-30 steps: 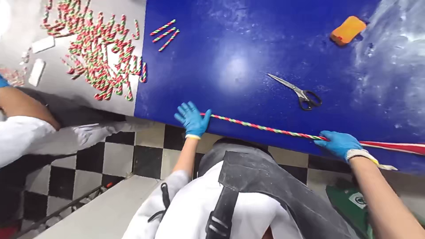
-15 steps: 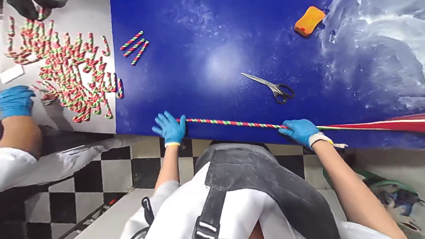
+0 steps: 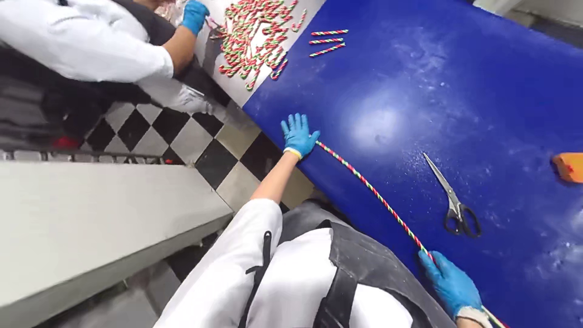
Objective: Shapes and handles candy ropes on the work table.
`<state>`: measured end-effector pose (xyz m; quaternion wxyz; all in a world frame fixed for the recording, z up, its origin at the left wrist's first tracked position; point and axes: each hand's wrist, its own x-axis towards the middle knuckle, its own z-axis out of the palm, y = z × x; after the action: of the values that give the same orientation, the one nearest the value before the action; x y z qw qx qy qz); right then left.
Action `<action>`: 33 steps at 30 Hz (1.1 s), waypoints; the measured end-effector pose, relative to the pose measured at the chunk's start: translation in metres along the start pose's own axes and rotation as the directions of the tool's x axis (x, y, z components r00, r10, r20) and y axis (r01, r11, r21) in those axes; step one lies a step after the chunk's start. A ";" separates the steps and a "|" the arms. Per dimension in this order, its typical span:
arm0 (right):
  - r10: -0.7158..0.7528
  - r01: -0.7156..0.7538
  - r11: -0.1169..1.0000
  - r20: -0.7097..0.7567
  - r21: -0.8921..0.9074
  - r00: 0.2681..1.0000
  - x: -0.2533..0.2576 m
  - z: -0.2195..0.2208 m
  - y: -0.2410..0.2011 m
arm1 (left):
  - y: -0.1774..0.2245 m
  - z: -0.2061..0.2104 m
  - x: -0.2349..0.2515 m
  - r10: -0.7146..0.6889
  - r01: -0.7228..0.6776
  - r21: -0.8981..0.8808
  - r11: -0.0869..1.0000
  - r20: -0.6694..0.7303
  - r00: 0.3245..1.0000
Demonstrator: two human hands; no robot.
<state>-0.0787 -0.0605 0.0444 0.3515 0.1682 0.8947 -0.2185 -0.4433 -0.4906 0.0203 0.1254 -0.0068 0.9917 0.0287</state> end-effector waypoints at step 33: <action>0.270 -0.063 0.767 -0.232 0.639 0.935 0.045 0.001 -0.260 | -0.101 -0.030 0.087 0.839 -0.802 -0.248 0.544 0.182 0.513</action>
<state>-0.2278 -0.2752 0.0827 0.1494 0.3864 0.7971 -0.4394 -0.5329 -0.5939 0.0218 0.2342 0.4591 0.8436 0.1505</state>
